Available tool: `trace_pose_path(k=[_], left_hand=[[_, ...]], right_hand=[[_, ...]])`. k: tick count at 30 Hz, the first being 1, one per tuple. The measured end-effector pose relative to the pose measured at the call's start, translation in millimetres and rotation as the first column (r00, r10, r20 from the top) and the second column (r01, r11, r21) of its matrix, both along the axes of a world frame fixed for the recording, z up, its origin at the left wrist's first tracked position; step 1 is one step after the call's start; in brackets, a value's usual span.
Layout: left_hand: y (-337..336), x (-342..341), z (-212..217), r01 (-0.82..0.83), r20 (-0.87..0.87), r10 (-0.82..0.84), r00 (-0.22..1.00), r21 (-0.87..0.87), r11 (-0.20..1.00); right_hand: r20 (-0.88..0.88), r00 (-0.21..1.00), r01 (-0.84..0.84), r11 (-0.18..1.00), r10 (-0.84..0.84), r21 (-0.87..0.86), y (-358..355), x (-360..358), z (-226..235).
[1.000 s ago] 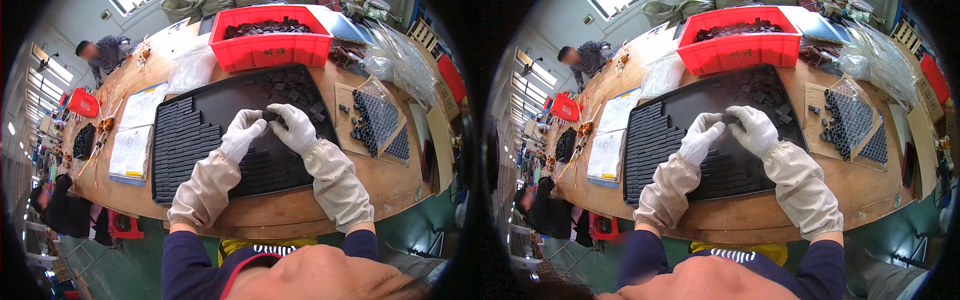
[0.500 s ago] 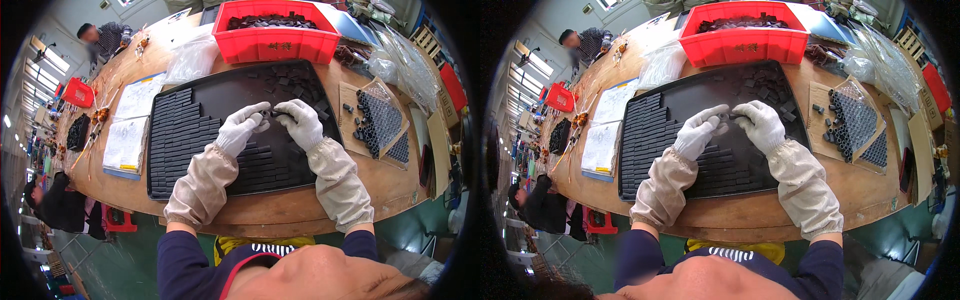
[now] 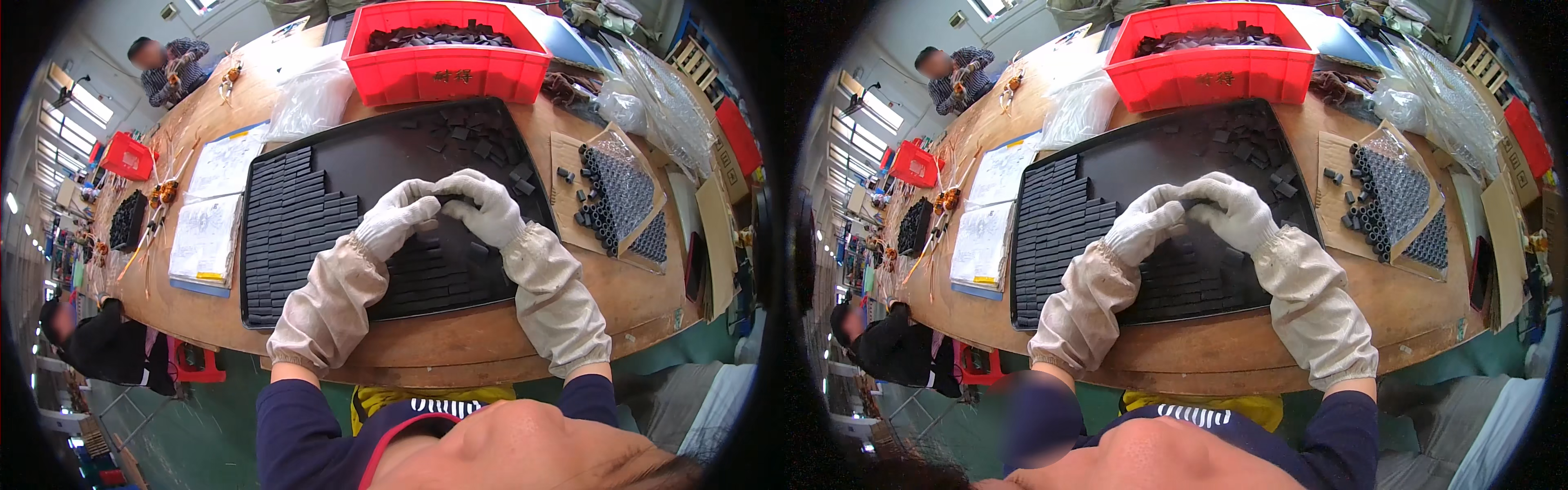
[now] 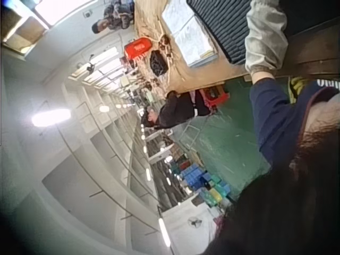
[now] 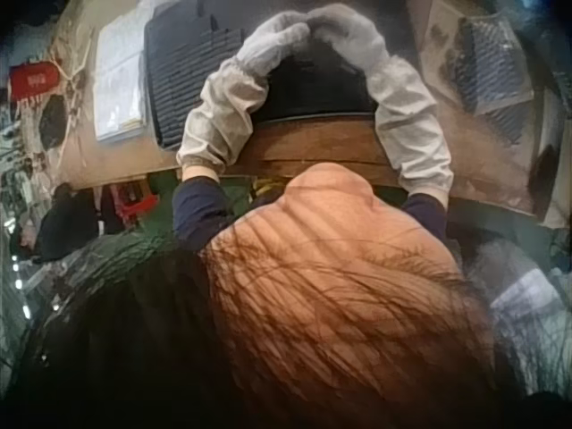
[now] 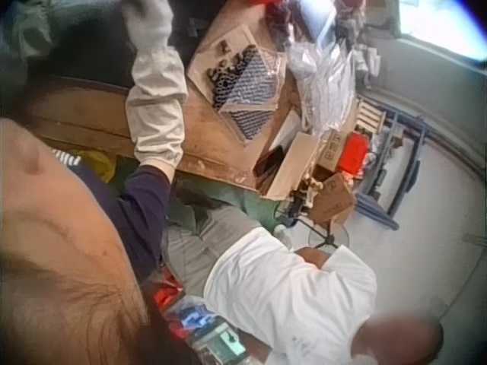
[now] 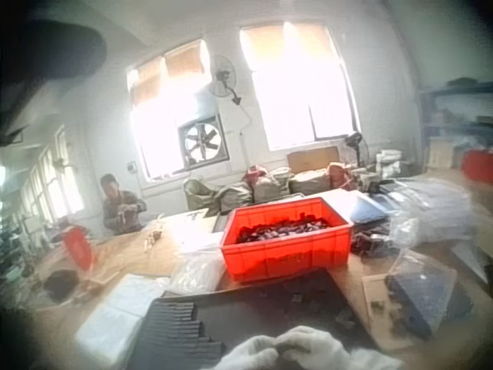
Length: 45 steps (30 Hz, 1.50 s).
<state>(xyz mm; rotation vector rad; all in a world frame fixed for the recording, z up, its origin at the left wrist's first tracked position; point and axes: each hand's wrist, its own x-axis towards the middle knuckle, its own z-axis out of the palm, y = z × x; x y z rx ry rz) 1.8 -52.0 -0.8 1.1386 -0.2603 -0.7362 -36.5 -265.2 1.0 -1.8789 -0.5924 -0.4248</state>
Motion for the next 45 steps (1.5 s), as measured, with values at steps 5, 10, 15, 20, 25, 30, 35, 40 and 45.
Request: trace_pose_path(k=[5, 10, 15, 20, 25, 30, 35, 40, 45], left_hand=[[-9, -2, 1, 0.074, 0.007, -0.074, 0.997, -0.209, 0.975], [-12, -4, 9, 0.077, 0.031, -0.072, 0.997, -0.224, 0.972], [-12, -2, -2, 0.054, 0.033, -0.047, 0.998, -0.237, 0.970], [-10, 0, -5, 0.052, 0.047, -0.042, 0.998, -0.240, 0.969], [-9, -7, 8, -0.023, 0.132, 0.033, 0.991, -0.079, 0.997], [-13, -3, -5, -0.133, 0.431, 0.050, 0.901, 0.163, 0.978], [2, 12, -6, -0.263, 0.508, 0.162, 0.846, 0.134, 0.956], [2, 11, 0, -0.288, 0.352, 0.243, 0.904, 0.082, 0.954], [-7, 5, -2, -0.148, 0.314, 0.152, 0.937, -0.037, 0.988]], right_hand=[[0.080, 0.996, 0.047, 0.998, -0.045, -0.029, -2, 4, -5], [0.042, 0.997, 0.070, 0.997, -0.072, 0.042, -5, 6, -4], [0.077, 0.996, 0.046, 0.999, -0.045, -0.012, -3, 3, -1], [0.074, 0.997, 0.040, 0.995, -0.033, -0.090, -2, 2, -1], [0.235, 0.964, 0.156, 0.980, -0.124, -0.124, -4, 8, -8], [0.368, 0.928, 0.178, 0.944, -0.067, -0.277, -5, 6, -12], [0.388, 0.861, 0.382, 0.922, -0.328, -0.069, -17, -14, 1], [0.410, 0.799, 0.526, 0.842, -0.440, -0.122, -30, -101, 25], [0.248, 0.678, 0.734, 0.659, -0.692, -0.163, -31, -215, -10]])
